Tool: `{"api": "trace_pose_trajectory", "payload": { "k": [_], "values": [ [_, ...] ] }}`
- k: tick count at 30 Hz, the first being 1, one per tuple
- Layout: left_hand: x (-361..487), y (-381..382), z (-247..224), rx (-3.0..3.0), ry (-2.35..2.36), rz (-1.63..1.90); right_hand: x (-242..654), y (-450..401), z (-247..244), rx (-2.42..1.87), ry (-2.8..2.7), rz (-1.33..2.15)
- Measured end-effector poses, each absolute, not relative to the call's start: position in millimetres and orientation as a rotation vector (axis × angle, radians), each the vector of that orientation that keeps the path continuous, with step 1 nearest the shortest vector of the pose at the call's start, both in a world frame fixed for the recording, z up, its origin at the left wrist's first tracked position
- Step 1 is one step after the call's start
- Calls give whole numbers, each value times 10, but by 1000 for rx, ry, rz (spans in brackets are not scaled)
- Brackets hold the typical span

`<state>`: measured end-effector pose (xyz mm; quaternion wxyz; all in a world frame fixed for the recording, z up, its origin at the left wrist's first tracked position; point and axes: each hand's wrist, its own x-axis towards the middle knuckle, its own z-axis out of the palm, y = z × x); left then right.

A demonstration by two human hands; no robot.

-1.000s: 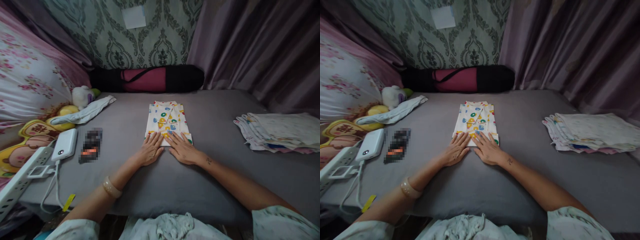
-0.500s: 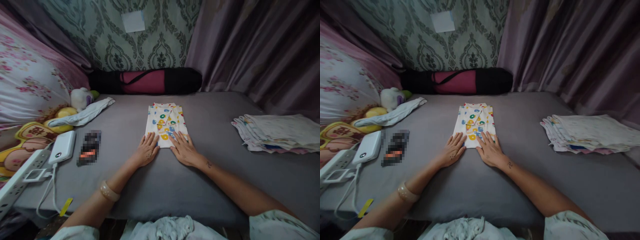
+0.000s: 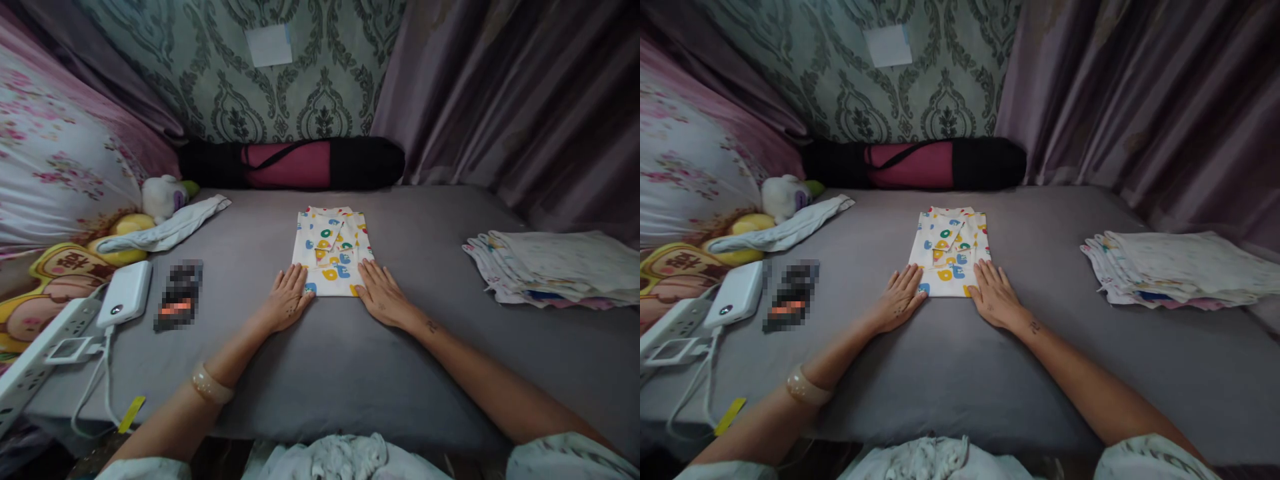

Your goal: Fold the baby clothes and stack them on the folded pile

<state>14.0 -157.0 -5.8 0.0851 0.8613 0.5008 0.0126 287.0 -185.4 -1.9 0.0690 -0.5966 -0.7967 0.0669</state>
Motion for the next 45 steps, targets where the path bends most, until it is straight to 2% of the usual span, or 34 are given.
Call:
{"api": "trace_pose_trajectory", "payload": {
  "k": [6, 10, 13, 17, 25, 31, 35, 40, 45],
  "values": [
    [118, -1547, 7, 2585, 1438, 68, 2926, -1832, -27, -1767, -2397, 297],
    [66, -1515, 70, 2718, 1381, 264, 3000, -1867, 17, -1643, -2435, 306],
    [52, -1495, 110, 2866, 1150, 385, 3021, -1896, 32, -1494, -2464, 226],
    [96, -1480, 126, 2970, 922, 370, 3012, -1877, 44, -1328, -2474, 224],
    [215, -1423, 201, 2818, 1207, 317, 3110, -1733, -49, -1274, -2382, 185],
    [12, -1387, 145, 2876, 961, 452, 3345, -1608, -245, -1163, -2358, 229],
    [-131, -1323, 41, 2797, 1003, 529, 3407, -1577, -276, -1105, -2377, 239],
    [-177, -1267, 72, 2666, 987, 552, 3422, -1584, -132, -1137, -2416, 232],
    [-234, -1500, 332, 2600, 935, 506, 3402, -1877, 215, -1142, -2493, 237]
  ]
}}
